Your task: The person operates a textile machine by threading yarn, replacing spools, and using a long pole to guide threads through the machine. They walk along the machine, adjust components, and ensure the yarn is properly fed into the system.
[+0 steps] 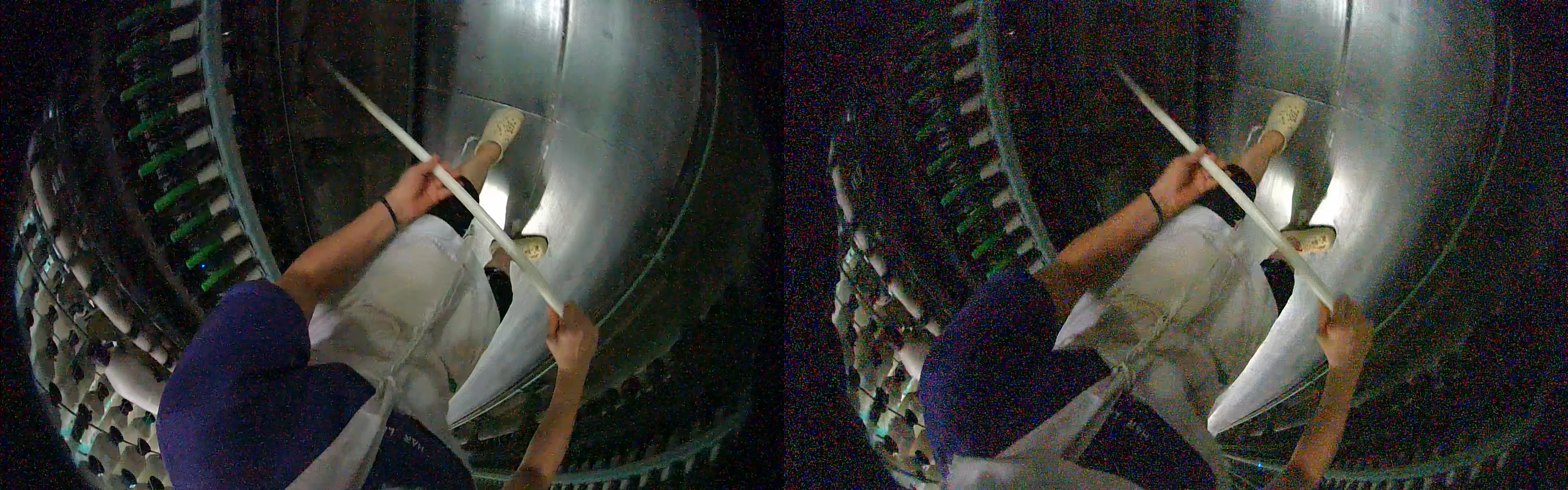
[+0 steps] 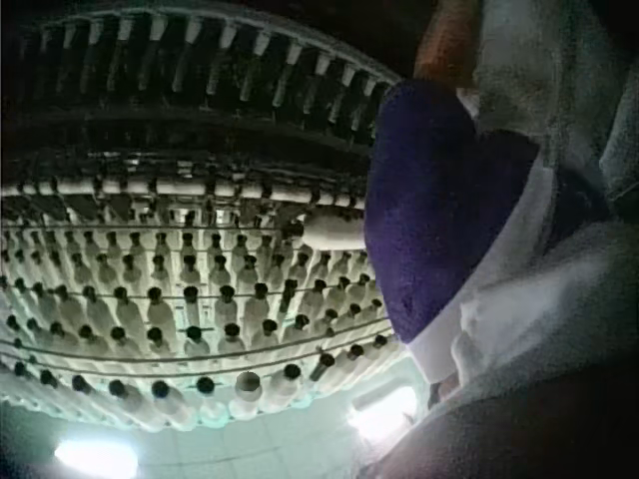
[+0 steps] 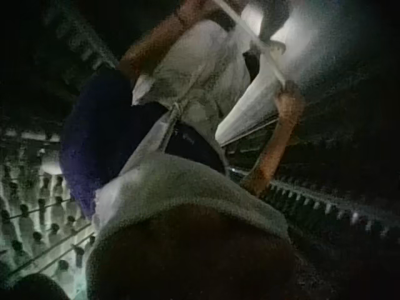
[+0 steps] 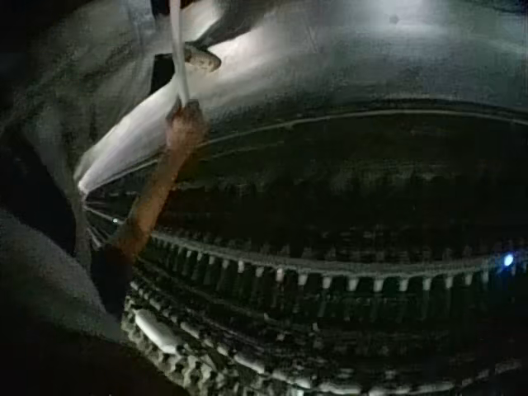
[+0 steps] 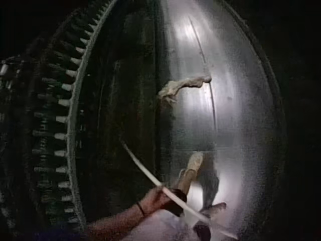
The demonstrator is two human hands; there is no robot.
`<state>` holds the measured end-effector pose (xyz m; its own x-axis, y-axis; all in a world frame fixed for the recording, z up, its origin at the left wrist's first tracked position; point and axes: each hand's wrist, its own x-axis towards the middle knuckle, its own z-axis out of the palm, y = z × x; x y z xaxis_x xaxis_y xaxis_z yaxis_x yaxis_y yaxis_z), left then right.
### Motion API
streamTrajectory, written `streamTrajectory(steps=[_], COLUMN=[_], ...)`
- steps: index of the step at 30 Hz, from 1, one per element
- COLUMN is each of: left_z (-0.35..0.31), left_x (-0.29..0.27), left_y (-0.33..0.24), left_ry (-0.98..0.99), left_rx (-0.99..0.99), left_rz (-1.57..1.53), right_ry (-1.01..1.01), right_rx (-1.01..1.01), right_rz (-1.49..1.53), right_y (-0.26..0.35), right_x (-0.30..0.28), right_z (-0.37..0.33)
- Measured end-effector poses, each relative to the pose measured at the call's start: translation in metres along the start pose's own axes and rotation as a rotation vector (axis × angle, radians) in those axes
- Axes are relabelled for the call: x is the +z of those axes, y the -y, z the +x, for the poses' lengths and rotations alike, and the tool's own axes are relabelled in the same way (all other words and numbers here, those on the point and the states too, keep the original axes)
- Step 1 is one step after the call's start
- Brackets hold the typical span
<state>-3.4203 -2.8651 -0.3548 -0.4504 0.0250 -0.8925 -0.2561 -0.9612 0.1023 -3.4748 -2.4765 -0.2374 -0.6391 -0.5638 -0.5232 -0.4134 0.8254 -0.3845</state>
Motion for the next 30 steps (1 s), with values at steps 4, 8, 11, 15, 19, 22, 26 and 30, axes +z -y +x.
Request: streamTrajectory(steps=[4,8,11,15,19,22,26,30], left_z=[0.072,0.138,0.157,0.175,0.116,0.045,0.013,0.028], left_x=[-0.048,-0.031,0.025,0.174,0.369,0.468,0.414,0.370], left_y=[-0.145,-0.228,-0.225,-0.136,-0.047,0.004,0.008,-0.004], left_ry=[-0.244,-0.442,-0.432,0.022,0.416,0.467,0.439,0.393], left_rx=[0.276,0.386,0.385,0.833,0.513,-0.015,-0.094,-0.069], left_rz=[-0.056,0.063,1.923,1.424,0.295,-0.429,-0.374,-0.417], right_ry=[0.098,-0.145,-0.016,-0.116,-0.010,0.074,0.102,-0.228], right_rx=[-0.168,-0.461,-0.409,-0.291,0.041,0.127,0.163,-0.040], right_rz=[0.063,-0.096,-0.225,-0.311,-0.554,-0.698,-0.640,-0.572], right_y=[0.079,0.135,0.088,-0.024,-0.097,-0.094,-0.056,-0.034], right_x=[-0.043,-0.085,-0.140,-0.247,-0.393,-0.473,-0.469,-0.406], right_z=[0.186,0.310,0.342,0.310,0.219,0.126,0.043,0.047])
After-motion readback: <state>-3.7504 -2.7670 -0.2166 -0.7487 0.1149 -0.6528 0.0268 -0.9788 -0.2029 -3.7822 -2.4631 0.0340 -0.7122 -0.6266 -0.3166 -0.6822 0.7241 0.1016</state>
